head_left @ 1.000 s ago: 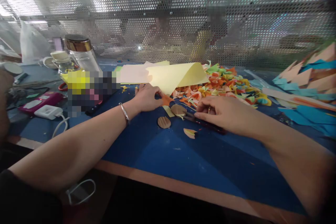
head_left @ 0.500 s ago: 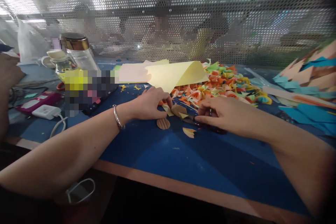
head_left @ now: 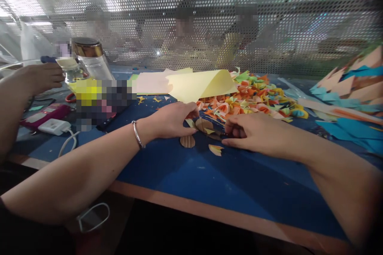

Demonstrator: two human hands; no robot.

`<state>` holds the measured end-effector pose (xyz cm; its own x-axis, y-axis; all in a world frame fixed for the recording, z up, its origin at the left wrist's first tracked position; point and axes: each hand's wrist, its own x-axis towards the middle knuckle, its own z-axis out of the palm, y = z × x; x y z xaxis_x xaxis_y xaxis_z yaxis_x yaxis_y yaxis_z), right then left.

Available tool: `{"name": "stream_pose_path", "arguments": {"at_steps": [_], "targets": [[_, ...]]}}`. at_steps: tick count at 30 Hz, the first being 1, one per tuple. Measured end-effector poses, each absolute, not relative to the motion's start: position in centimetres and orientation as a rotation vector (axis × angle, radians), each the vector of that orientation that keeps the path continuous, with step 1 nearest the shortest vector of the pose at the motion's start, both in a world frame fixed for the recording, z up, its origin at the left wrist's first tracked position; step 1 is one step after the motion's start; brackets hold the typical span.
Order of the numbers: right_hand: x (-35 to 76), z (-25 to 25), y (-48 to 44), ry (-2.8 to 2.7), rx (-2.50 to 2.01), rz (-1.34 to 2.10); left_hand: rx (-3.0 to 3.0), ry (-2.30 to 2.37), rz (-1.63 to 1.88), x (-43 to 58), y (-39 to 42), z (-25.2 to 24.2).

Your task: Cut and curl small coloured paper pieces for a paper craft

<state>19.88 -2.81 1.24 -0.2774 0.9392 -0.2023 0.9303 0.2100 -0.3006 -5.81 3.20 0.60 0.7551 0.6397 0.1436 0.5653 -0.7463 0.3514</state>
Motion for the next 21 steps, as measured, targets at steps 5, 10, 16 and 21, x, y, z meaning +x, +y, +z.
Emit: {"name": "stream_pose_path", "arguments": {"at_steps": [5, 10, 16, 21], "targets": [[19.9, 1.2, -2.8, -2.442, -1.828, 0.555, 2.695, 0.964, 0.307, -6.1, 2.9, 1.5], [19.9, 1.7, -2.6, -2.45, -1.839, 0.467, 2.741, 0.96, 0.277, -6.3, 3.1, 1.7], [20.8, 1.5, -2.1, -2.435, -1.77, 0.443, 2.768, 0.91, 0.346, -6.1, 4.0, 0.9], [21.0, 1.7, -2.2, -2.398, -1.707, 0.434, 2.773, 0.813, 0.399, -6.2, 4.1, 0.8]]}}
